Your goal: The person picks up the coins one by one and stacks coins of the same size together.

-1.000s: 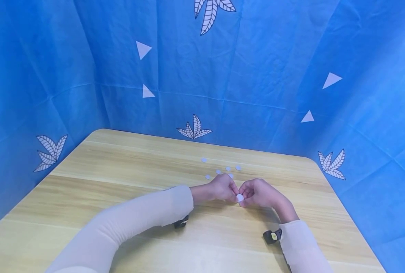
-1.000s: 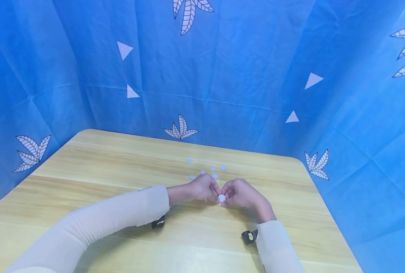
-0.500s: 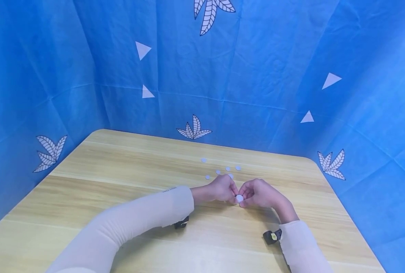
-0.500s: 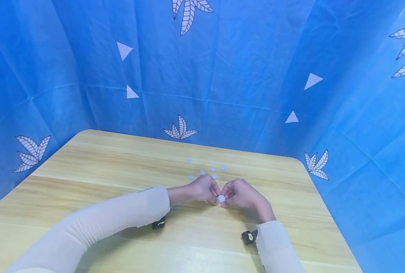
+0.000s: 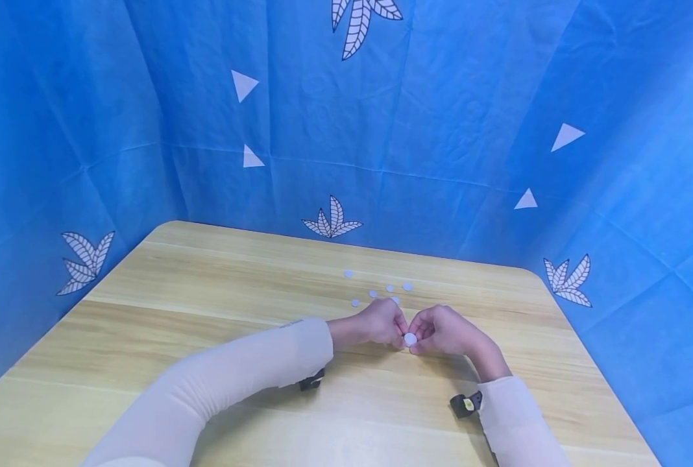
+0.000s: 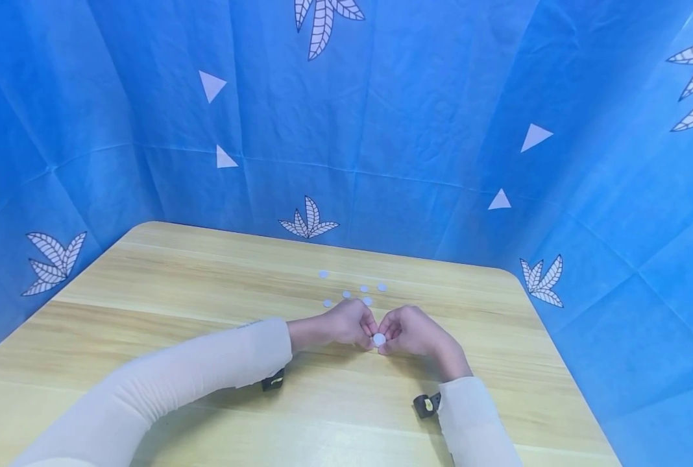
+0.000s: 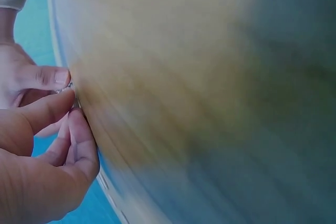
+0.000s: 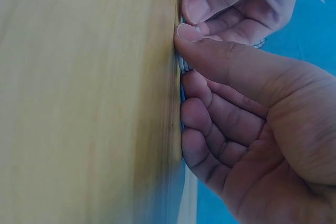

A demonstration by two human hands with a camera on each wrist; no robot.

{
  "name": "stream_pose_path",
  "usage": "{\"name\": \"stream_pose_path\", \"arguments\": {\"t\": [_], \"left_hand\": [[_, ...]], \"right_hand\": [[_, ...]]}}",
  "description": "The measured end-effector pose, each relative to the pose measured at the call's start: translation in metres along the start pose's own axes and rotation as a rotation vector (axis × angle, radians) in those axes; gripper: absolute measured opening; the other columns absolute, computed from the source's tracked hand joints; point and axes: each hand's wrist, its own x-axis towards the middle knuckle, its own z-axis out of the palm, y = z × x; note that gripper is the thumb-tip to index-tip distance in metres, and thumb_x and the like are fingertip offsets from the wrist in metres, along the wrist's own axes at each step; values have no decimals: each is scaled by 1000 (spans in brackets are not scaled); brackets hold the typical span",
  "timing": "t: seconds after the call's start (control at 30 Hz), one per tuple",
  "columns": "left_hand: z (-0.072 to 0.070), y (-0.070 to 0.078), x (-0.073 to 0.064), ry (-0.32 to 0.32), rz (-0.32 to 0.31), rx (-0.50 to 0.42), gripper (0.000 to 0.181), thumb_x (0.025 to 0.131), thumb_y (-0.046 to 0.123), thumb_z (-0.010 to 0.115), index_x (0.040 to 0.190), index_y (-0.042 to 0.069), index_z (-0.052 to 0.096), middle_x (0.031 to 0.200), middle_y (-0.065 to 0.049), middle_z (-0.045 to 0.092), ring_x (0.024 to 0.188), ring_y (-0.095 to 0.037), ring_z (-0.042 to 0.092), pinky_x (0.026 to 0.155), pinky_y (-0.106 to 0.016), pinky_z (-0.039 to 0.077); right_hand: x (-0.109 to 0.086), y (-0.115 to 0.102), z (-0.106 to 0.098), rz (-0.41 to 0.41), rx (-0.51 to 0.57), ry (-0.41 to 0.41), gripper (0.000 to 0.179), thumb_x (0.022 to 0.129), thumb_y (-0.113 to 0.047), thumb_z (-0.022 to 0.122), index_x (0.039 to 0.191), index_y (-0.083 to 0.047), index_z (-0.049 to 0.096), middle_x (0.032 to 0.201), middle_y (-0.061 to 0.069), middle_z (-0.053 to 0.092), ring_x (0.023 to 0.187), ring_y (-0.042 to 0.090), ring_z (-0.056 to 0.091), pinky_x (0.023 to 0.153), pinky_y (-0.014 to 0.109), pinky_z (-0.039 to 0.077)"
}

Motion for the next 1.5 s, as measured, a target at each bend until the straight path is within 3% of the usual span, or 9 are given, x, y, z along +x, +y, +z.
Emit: {"name": "stream_pose_path", "arguments": {"t": [0.17, 0.3, 0.57, 0.8, 1.1, 1.27, 1.5], "left_hand": [[-11, -3, -2, -19, 28, 12, 20, 71, 3, 80, 88, 4, 69, 78, 2, 64, 74, -12, 59, 65, -23, 52], [-25, -8, 0, 9, 28, -23, 22, 73, 1, 77, 93, 2, 68, 80, -1, 64, 70, -15, 62, 62, -25, 53], [-80, -33, 15, 182, -4, 88, 20, 77, 5, 74, 97, 5, 70, 86, -1, 66, 77, -14, 62, 70, -24, 52], [-120, -65, 33, 284, 27, 242, 20, 77, 5, 74, 96, 5, 69, 89, -2, 64, 84, -15, 59, 79, -25, 49], [-143, -94, 44, 191, 22, 245, 26, 77, 8, 77, 101, 4, 68, 95, -5, 66, 90, -17, 60, 82, -27, 50], [-146, -101, 52, 158, 16, 198, 28, 77, 14, 79, 102, 8, 69, 96, -2, 66, 91, -15, 60, 85, -27, 49], [-142, -101, 63, 129, 23, 204, 27, 78, 19, 79, 102, 13, 70, 95, 2, 66, 91, -13, 59, 86, -28, 48]], "right_hand": [[0, 1, 0, -3, 11, -10, 20, 73, -16, 82, 87, -12, 69, 77, -3, 67, 73, 16, 63, 67, 28, 53], [-1, -1, 0, 6, 15, -15, 20, 72, -14, 82, 87, -12, 69, 78, -3, 67, 74, 16, 63, 68, 28, 53], [0, 0, 1, 23, 20, -11, 21, 72, -14, 82, 88, -13, 68, 78, -3, 66, 75, 15, 62, 69, 29, 53], [-2, -2, 0, 47, 17, -6, 21, 72, -14, 82, 87, -14, 68, 79, -3, 66, 76, 16, 61, 69, 30, 53], [-2, -2, 1, 47, 6, -5, 20, 73, -16, 82, 87, -14, 68, 79, -4, 66, 75, 15, 62, 69, 29, 53], [-1, -1, 1, 36, 6, -8, 20, 73, -15, 81, 87, -15, 68, 79, -4, 66, 75, 15, 62, 69, 29, 53], [-1, 0, 0, 46, 0, -10, 20, 73, -15, 82, 87, -16, 68, 78, -5, 66, 75, 14, 62, 69, 29, 53]]}}
